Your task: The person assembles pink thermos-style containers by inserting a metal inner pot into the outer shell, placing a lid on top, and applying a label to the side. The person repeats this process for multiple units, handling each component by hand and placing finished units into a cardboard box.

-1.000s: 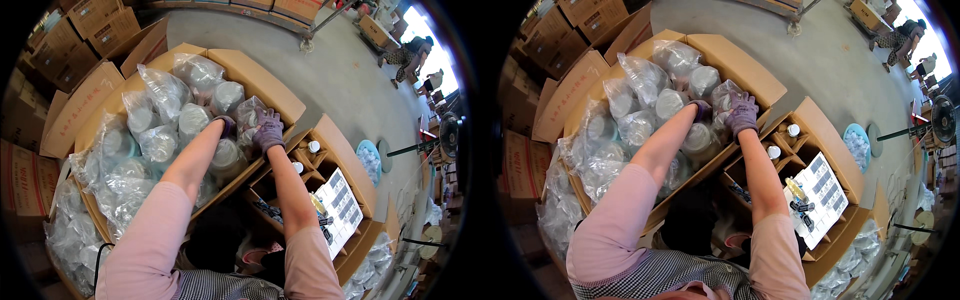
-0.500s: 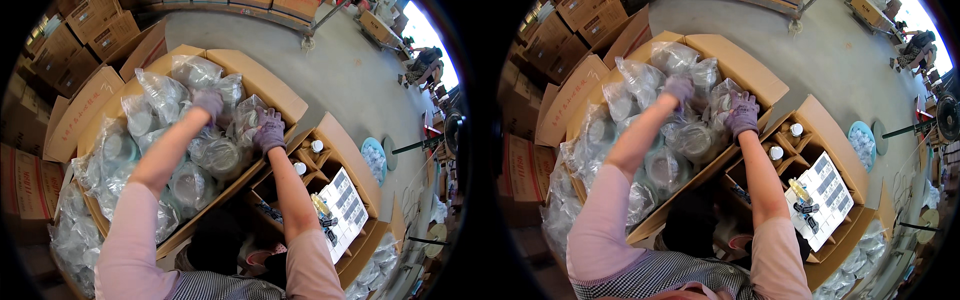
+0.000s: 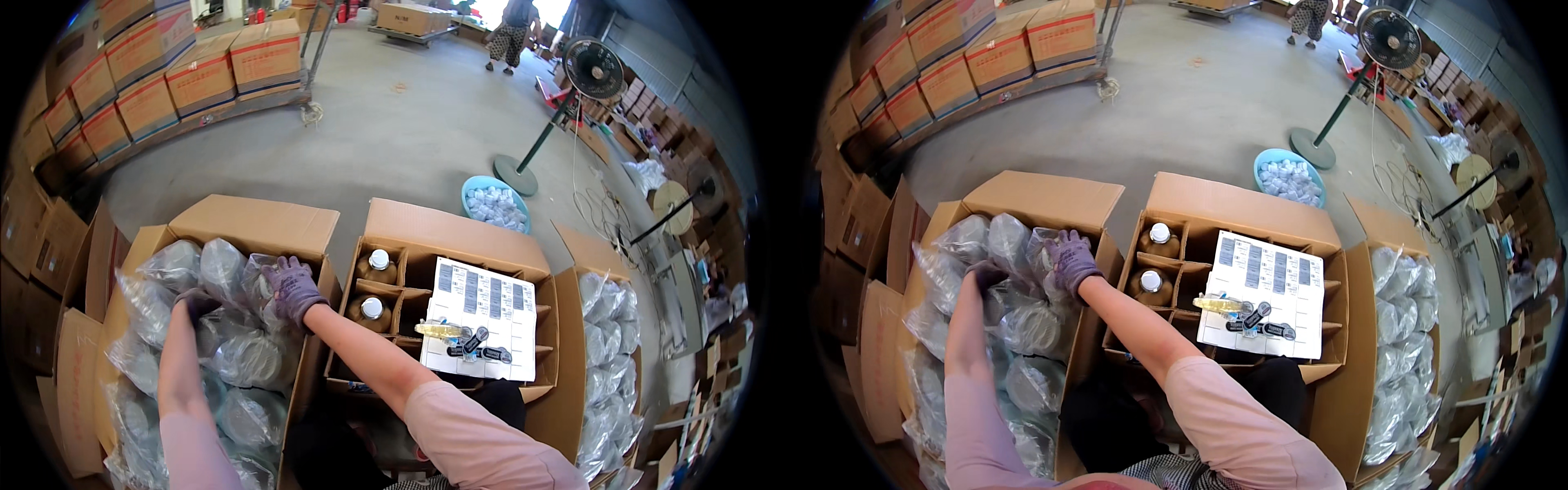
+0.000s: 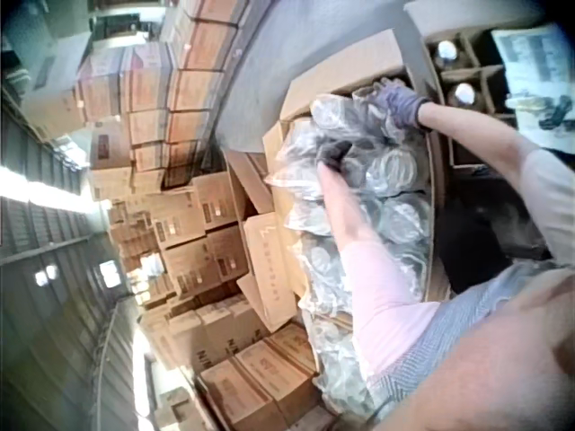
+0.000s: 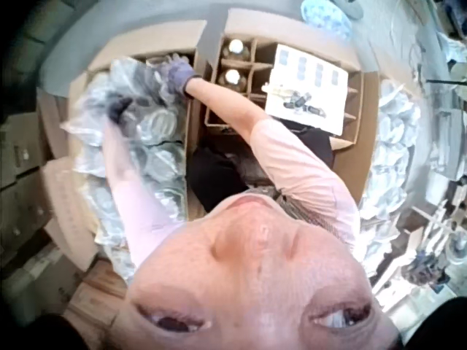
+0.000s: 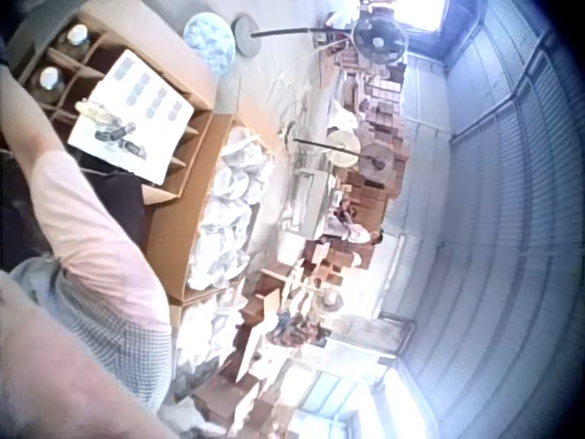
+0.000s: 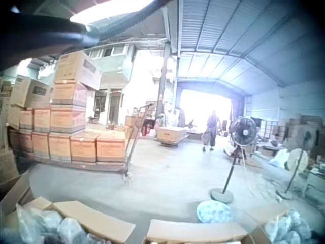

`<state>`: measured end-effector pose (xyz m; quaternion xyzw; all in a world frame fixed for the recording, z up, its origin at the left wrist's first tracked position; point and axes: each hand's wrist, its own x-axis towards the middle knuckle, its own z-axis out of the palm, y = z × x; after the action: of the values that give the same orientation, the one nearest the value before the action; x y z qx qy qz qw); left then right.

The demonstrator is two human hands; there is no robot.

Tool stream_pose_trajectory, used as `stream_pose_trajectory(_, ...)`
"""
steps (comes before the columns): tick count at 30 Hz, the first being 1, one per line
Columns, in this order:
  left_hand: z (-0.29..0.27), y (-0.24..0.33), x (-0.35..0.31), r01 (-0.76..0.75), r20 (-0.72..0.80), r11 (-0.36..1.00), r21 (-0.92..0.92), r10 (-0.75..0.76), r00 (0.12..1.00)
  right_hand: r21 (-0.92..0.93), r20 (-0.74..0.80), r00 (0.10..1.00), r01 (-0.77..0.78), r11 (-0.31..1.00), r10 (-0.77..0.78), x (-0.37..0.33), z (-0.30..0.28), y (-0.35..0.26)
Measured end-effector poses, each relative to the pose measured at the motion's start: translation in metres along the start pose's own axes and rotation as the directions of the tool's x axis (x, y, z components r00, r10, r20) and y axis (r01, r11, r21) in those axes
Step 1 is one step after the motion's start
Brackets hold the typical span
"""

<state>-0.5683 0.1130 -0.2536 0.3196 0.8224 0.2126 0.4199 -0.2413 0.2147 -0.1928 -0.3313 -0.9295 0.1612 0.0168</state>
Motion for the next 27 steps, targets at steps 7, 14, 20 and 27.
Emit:
stream_pose_trajectory(7, -0.032, -0.015, -0.144, -0.634, -0.305, 0.689, 0.351, 0.724, 0.619, 0.048, -0.114, 0.982, 0.155, 0.987, -0.149, -0.007, -0.015, -0.014)
stream_pose_trajectory(14, 0.013, 0.043, -0.284, -0.725, -0.675, 0.058, -0.686, 0.323, 0.664, 0.423, -0.700, 0.711, 0.349, 0.836, 0.058, -0.047, 0.001, 0.003)
stream_pose_trajectory(20, 0.041, 0.008, -0.323, -0.802, -0.783, 0.073, -0.593, 0.181, 0.595, 0.679, -0.446, 0.882, 0.221, 0.700, 0.154, -0.137, -0.043, 0.000)
stream_pose_trajectory(27, 0.162, 0.041, -0.426, -0.817, -0.728, -0.050, -0.574, 0.489, 0.481, 0.962, 0.271, 0.945, -0.257, -0.096, 0.186, -0.224, -0.112, 0.049)
